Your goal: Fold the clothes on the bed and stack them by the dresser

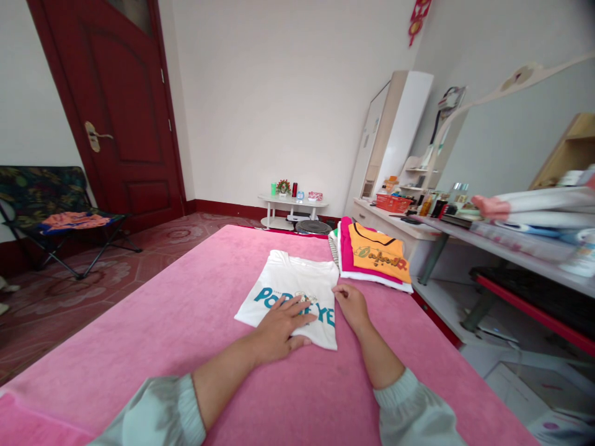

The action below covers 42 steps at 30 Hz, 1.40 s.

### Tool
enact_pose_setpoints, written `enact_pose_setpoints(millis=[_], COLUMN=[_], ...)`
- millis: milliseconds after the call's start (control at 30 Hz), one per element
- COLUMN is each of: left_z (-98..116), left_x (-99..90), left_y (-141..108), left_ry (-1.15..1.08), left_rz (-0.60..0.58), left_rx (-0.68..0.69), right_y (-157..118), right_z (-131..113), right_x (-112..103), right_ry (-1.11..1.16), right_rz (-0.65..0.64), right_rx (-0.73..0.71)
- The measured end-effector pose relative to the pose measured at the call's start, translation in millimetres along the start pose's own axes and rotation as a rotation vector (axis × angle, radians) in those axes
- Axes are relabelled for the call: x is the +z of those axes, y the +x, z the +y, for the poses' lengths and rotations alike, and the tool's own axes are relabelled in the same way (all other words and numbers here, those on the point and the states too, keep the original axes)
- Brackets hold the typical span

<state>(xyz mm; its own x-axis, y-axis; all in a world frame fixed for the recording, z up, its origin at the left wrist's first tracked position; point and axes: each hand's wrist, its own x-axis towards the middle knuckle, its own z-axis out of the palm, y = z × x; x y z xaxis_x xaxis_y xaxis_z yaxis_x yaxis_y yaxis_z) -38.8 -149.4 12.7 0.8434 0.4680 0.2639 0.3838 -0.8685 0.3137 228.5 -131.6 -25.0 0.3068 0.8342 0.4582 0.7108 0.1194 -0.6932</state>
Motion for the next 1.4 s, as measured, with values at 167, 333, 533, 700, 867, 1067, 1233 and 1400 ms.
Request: enact_pose_setpoints(millis=[167, 333, 533, 700, 867, 1067, 1233, 1400], left_z=[-0.4, 0.6, 0.5, -31.2, -56.1, -65.2, -60.8, -4.5], left_x=[-1.0, -0.4, -10.2, -33.7, -47.3, -42.0, -36.2, -37.4], left_y=[-0.5, -1.2, 1.7, -4.3, -11.8, -8.0, 7.1, 48.5], left_ry=[-0.005, 0.007, -0.024, 0.188, 0.197, -0.027, -0.518, -0.369], left_rz=[0.008, 0.006, 0.115, 0.467, 0.301, 0.205, 0.379, 0.364], left_rx=[0.003, 0.004, -0.074, -0.614, -0.937, -1.004, -0.808, -0.490], right_y=[0.4, 0.4, -1.8, -3.0, -2.6, -3.7, -0.8, 2.6], right_z=[0.4, 0.0, -7.3, -23.7, -38.8, -45.1, -49.7, -65.4], right_x=[-0.1, -0.1, -3.1, -9.9, -5.2, 14.6, 24.8, 18.9], right_ry=[-0.004, -0.023, -0.101, -0.261, -0.352, 0.030, 0.346, 0.462], right_rz=[-0.002, -0.006, -0.020, -0.003, -0.001, -0.018, -0.017, 0.008], right_rx=[-0.003, -0.006, -0.008, 0.039, 0.140, 0.269, 0.307, 0.204])
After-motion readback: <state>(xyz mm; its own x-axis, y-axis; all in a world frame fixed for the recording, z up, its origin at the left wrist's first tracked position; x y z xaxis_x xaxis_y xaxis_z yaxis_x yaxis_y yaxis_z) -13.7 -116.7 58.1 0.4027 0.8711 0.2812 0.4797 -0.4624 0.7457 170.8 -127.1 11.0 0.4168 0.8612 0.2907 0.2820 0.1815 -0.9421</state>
